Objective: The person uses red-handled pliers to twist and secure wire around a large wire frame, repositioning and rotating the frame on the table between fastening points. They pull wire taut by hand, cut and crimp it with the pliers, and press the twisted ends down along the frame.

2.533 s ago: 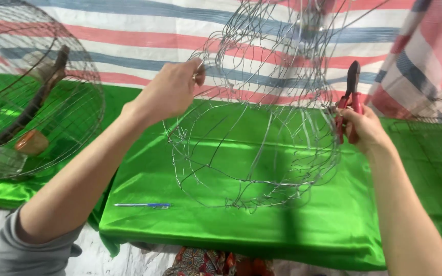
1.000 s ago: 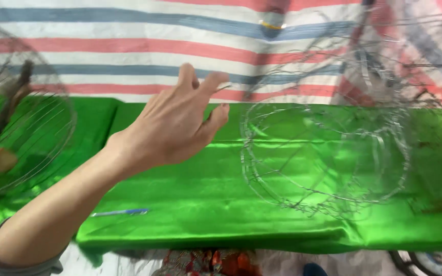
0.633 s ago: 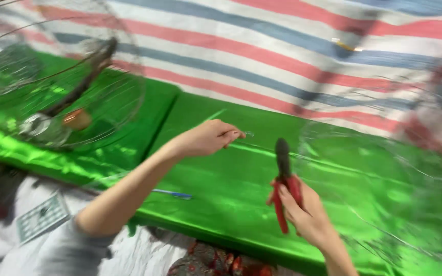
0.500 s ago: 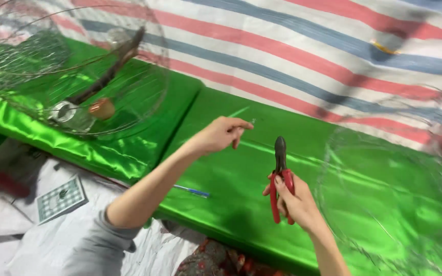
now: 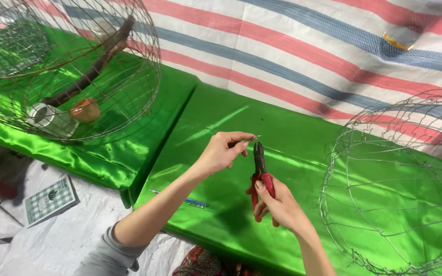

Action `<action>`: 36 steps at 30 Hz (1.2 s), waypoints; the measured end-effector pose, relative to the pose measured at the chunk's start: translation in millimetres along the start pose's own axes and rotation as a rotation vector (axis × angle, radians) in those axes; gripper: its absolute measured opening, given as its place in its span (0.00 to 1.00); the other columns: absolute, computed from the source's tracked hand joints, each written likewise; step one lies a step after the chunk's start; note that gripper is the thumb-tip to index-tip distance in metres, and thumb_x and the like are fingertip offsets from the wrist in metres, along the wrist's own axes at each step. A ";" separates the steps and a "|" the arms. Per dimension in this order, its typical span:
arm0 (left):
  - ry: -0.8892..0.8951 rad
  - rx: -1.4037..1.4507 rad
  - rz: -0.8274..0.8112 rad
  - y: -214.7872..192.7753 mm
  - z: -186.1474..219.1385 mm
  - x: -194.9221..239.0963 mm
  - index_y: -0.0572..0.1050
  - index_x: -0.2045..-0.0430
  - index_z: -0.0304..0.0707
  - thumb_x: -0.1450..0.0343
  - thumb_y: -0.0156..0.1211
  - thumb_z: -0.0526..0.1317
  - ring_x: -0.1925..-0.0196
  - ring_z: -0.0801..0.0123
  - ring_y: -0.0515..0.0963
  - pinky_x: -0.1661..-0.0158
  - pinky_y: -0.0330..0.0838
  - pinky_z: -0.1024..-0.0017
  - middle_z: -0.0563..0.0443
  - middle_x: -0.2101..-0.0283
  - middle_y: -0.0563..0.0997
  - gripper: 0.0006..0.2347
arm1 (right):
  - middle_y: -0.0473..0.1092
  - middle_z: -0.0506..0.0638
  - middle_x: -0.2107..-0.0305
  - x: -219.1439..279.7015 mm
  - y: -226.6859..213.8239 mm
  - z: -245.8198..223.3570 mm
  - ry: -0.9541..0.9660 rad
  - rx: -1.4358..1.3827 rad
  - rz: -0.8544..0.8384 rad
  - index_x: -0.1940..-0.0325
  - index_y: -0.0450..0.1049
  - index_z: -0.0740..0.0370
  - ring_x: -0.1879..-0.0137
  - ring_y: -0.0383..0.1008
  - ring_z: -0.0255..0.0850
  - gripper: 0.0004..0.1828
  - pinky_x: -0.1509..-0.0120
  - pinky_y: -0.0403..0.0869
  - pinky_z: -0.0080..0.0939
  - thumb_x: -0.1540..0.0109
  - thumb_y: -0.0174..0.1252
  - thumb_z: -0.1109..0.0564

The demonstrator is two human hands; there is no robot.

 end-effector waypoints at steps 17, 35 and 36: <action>-0.170 0.421 -0.080 20.9 -13.6 7.9 0.80 0.48 0.37 0.26 0.57 0.35 0.87 0.80 0.57 0.85 0.46 0.81 0.48 0.78 0.75 0.13 | 0.72 0.45 0.84 22.4 -8.5 4.8 0.006 0.427 0.251 0.58 0.65 0.50 0.79 0.77 0.40 0.16 0.63 0.75 0.44 0.31 0.45 0.38; -0.249 0.405 -0.028 33.2 -18.3 16.5 0.80 0.46 0.42 0.26 0.58 0.34 0.86 0.79 0.61 0.85 0.51 0.81 0.49 0.80 0.73 0.13 | 0.75 0.54 0.58 16.0 -7.2 13.8 -0.016 0.741 0.365 0.45 0.62 0.50 0.62 0.78 0.65 0.19 0.61 0.73 0.69 0.31 0.41 0.38; -0.224 0.390 -0.006 35.3 -17.0 17.4 0.80 0.46 0.42 0.26 0.57 0.33 0.87 0.79 0.59 0.86 0.50 0.80 0.50 0.80 0.72 0.14 | 0.75 0.54 0.59 15.2 -7.3 14.1 -0.020 0.746 0.368 0.45 0.62 0.51 0.63 0.79 0.63 0.18 0.62 0.73 0.69 0.30 0.42 0.38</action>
Point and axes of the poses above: each hand's wrist, its own x-axis away from the middle knuckle, its own y-axis out of the palm, z = x × y, the point moved 1 cm from there along -x, towards the middle knuckle
